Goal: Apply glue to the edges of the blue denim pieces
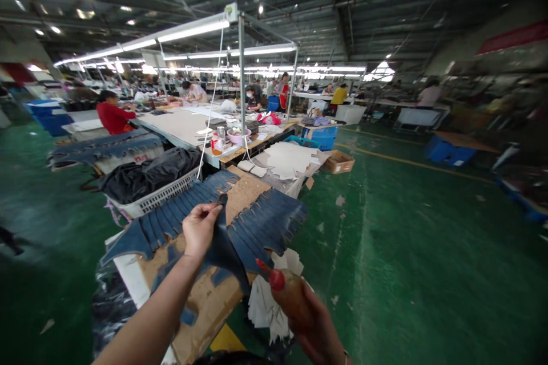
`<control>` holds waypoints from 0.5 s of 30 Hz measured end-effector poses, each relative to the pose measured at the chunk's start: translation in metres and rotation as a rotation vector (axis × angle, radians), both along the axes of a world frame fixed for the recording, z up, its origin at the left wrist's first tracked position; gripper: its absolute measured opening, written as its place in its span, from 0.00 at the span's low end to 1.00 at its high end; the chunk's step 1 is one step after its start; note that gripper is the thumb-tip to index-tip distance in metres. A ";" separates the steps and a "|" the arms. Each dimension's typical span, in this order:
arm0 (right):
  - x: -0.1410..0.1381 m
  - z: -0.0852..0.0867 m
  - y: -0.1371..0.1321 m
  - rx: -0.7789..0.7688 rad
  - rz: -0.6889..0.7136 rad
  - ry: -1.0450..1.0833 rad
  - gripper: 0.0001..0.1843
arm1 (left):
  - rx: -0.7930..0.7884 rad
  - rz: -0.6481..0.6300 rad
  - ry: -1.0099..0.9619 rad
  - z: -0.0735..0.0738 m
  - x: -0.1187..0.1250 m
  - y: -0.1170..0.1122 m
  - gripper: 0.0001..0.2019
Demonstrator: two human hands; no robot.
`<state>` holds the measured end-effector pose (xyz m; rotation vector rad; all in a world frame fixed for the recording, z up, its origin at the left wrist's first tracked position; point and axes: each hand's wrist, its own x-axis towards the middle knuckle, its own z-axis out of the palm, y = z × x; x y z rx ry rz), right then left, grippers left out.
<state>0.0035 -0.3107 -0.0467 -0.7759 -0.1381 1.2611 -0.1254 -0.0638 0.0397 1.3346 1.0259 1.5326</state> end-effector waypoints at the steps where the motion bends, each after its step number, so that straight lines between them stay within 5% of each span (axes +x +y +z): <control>1: -0.005 -0.002 -0.001 0.017 0.015 0.023 0.22 | -0.039 -0.026 -0.080 0.005 0.008 -0.002 0.12; 5: -0.018 -0.007 0.001 0.165 -0.068 0.059 0.23 | -0.226 -0.139 -0.371 0.027 0.030 -0.022 0.14; 9: -0.005 0.004 0.003 0.312 -0.210 0.019 0.26 | -0.400 -0.257 -0.442 0.038 0.035 -0.040 0.11; 12: 0.011 0.014 -0.003 0.368 -0.298 -0.045 0.27 | -0.516 -0.329 -0.433 0.031 0.031 -0.044 0.08; 15: 0.018 0.019 -0.011 0.353 -0.327 -0.091 0.29 | -0.618 -0.370 -0.396 0.010 0.027 -0.041 0.07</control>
